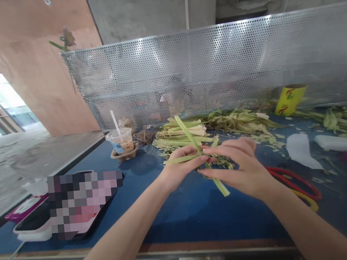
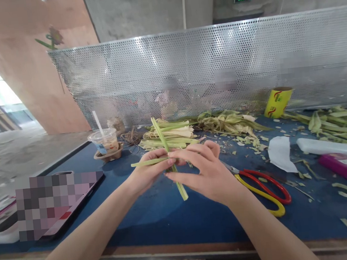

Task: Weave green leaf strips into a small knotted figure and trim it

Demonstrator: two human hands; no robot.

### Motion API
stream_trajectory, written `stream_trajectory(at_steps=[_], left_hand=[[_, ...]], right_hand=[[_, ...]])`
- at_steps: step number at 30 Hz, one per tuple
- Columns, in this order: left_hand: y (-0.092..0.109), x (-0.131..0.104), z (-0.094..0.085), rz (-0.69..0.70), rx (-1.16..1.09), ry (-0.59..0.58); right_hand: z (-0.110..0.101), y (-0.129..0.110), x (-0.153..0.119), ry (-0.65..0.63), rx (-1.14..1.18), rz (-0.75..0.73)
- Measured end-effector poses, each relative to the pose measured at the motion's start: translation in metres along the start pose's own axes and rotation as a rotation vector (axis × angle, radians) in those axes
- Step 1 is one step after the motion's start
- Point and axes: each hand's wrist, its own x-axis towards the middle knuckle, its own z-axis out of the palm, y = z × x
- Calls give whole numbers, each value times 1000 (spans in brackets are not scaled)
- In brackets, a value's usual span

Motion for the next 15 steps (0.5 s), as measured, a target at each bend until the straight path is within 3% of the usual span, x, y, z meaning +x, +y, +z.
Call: stream_trajectory(at_steps=[6,15], left_hand=[[-1,4,-2,2,77,55],[-3,5,-1,6,259,59]], right_hand=[[-5,18,5,-108,214,76],[-1,13,7,-259,300,306]])
